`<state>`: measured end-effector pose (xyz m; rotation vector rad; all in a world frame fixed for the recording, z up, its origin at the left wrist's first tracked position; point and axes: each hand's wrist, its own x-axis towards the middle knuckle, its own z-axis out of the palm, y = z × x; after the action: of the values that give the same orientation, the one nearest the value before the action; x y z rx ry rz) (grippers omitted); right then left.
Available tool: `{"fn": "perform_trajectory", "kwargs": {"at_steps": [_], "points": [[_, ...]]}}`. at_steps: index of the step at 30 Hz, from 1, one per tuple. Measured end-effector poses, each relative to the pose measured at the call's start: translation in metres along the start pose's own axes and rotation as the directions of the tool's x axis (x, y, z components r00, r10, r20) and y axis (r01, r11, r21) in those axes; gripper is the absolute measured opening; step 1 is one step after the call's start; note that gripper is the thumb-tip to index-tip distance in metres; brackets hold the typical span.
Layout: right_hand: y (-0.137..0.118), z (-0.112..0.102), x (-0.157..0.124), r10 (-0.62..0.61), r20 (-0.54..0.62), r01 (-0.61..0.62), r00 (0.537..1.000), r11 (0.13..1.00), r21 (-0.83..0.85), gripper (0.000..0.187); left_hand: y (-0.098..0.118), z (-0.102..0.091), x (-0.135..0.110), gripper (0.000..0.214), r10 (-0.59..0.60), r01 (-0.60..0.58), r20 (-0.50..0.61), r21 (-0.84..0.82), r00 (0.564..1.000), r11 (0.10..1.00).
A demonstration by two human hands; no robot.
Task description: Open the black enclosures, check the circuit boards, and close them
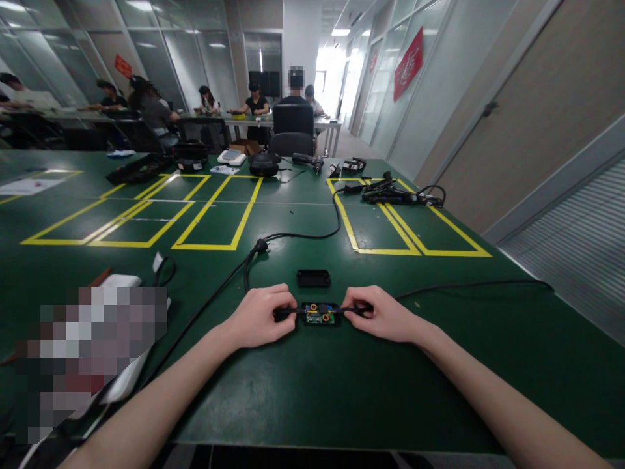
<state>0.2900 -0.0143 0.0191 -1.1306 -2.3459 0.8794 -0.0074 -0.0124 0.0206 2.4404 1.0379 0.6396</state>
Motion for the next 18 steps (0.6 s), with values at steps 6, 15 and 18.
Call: {"fn": "perform_trajectory", "kwargs": {"at_steps": [6, 15, 18], "points": [[0.0016, 0.0011, 0.0006, -0.049, -0.016, 0.049, 0.999, 0.998, -0.039, 0.013, -0.0014, 0.0019, -0.0002, 0.011, 0.011, -0.012, -0.005, -0.038, 1.000, 0.999], [0.0027, -0.0002, -0.0002, -0.104, 0.004, 0.104, 0.995, 0.987, -0.122, 0.022, -0.0037, 0.0027, 0.0018, 0.010, 0.008, -0.009, 0.035, 0.030, 0.999, 1.000], [0.0013, -0.0019, 0.0004, -0.141, -0.009, 0.137, 0.990, 0.976, -0.172, 0.026, -0.0045, 0.0004, 0.0028, 0.012, 0.011, -0.015, 0.055, 0.070, 0.998, 0.997]]}}
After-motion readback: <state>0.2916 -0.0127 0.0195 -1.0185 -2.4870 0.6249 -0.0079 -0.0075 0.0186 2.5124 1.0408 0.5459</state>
